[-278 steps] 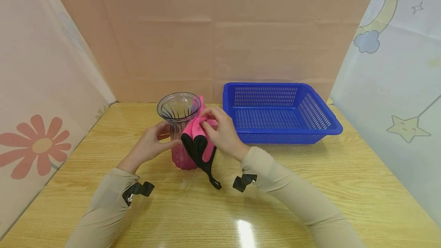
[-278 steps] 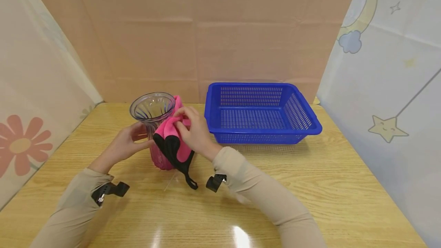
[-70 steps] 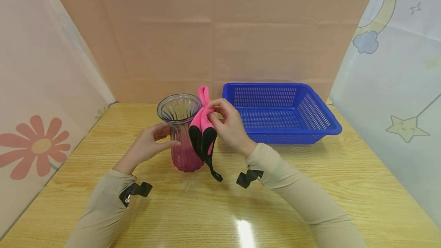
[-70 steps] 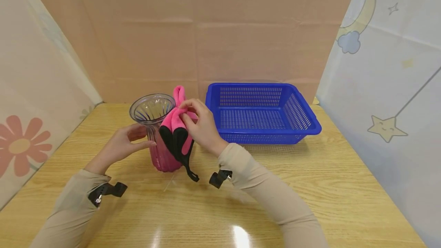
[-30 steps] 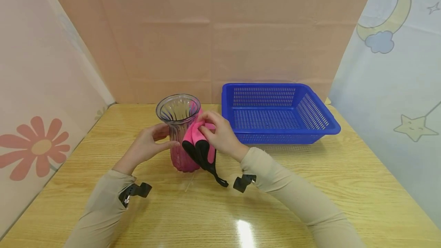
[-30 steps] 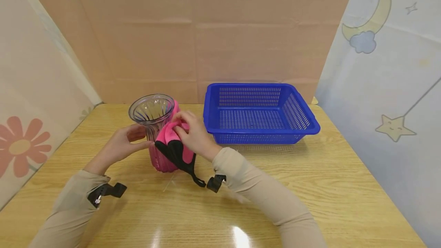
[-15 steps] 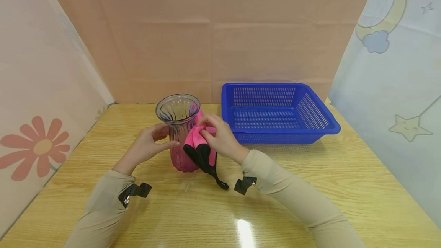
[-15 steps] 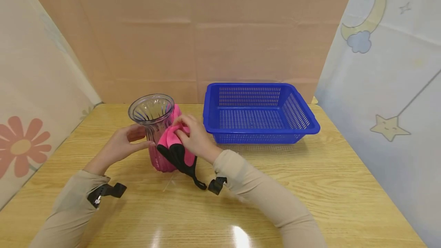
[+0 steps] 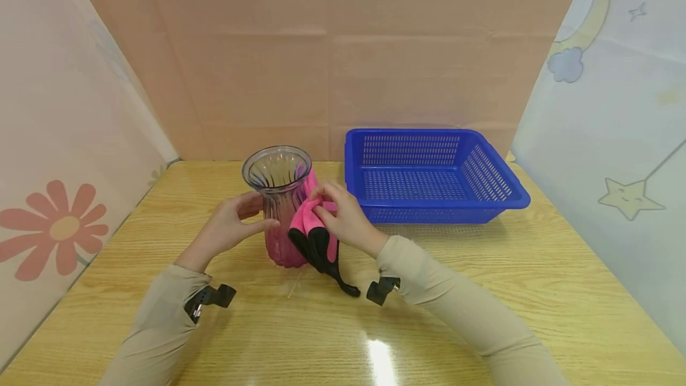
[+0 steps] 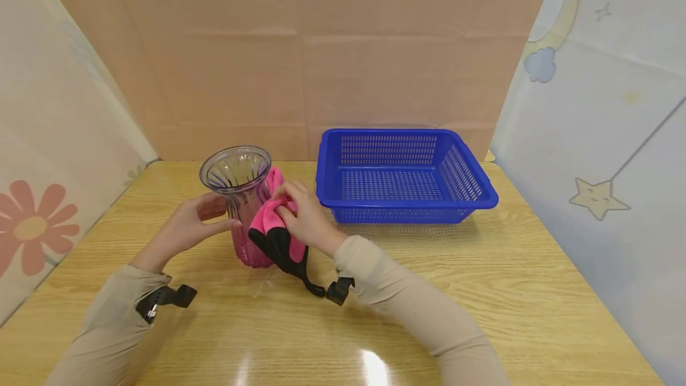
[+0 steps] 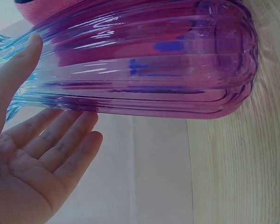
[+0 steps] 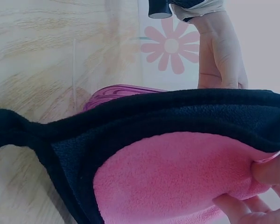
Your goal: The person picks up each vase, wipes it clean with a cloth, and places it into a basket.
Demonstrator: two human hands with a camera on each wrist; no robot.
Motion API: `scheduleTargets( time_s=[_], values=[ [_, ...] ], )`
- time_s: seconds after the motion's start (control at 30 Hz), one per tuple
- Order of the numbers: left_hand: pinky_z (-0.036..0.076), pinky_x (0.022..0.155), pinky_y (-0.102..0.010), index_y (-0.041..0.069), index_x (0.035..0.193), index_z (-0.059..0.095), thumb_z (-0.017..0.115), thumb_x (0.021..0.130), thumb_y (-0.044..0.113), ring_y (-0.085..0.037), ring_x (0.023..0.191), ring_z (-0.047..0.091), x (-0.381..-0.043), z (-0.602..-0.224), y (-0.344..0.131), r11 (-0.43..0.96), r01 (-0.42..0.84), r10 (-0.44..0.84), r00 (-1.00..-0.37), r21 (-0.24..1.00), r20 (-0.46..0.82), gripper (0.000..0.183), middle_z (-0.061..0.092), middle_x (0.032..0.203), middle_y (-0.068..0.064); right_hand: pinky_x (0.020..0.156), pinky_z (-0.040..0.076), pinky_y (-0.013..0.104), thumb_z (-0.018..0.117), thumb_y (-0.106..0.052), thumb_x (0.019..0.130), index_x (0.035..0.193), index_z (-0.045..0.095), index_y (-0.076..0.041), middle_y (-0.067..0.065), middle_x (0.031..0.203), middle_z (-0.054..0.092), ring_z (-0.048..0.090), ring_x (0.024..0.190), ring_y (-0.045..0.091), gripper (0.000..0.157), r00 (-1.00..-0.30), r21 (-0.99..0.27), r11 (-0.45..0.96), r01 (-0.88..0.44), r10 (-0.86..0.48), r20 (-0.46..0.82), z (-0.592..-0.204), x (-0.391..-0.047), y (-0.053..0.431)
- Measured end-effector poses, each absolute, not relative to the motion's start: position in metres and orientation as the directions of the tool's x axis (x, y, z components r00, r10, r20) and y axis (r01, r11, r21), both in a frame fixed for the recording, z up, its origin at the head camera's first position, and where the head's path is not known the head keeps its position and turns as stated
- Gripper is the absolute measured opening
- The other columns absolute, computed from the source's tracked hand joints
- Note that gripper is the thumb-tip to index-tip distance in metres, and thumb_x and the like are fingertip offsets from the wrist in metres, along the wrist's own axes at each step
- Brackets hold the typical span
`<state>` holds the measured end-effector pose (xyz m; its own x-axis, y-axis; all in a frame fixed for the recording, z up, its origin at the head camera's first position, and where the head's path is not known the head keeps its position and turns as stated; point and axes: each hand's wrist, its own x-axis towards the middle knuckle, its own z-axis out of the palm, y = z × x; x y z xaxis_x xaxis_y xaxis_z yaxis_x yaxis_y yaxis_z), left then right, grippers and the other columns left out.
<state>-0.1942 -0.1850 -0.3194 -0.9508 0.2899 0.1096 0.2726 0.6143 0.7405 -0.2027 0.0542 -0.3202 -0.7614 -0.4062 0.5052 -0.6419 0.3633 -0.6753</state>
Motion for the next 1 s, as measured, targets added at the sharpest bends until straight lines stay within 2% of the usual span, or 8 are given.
scheduleTargets(
  time_s=[0.23,0.5,1.0],
  values=[
    [0.045,0.102,-0.05,0.003,0.135,0.046,0.072,0.08,0.039,-0.036,0.12,0.054,-0.1947,-0.3195,-0.1853,0.617,0.269,0.291,-0.951,0.74,0.104,0.071,0.056,0.131,-0.019,0.088,0.056,0.035,0.059,0.006,0.085,0.089,0.055,0.001,0.015,0.096,0.059,0.059,0.102,0.028,0.008,-0.769,-0.692,0.354,-0.629,-0.418,0.484,-0.3236,-0.2024,0.0552],
    [0.044,0.103,-0.051,0.002,0.136,0.044,0.072,0.08,0.04,-0.037,0.122,0.053,-0.1946,-0.3187,-0.1853,0.622,0.255,0.289,-0.954,0.741,0.086,0.074,0.054,0.133,-0.02,0.091,0.055,0.04,0.058,0.008,0.085,0.09,0.054,0.0,0.016,0.095,0.057,0.059,0.102,0.029,0.011,-0.772,-0.694,0.36,-0.624,-0.423,0.474,-0.3285,-0.2041,0.0562],
    [0.045,0.102,-0.05,0.0,0.136,0.044,0.071,0.081,0.038,-0.038,0.121,0.053,-0.1928,-0.3175,-0.1849,0.624,0.272,0.288,-0.951,0.732,0.108,0.072,0.054,0.132,-0.022,0.086,0.057,0.034,0.06,0.007,0.084,0.088,0.057,0.0,0.015,0.095,0.061,0.061,0.099,0.028,0.009,-0.774,-0.705,0.343,-0.621,-0.411,0.482,-0.3268,-0.2053,0.0582]
  ],
)
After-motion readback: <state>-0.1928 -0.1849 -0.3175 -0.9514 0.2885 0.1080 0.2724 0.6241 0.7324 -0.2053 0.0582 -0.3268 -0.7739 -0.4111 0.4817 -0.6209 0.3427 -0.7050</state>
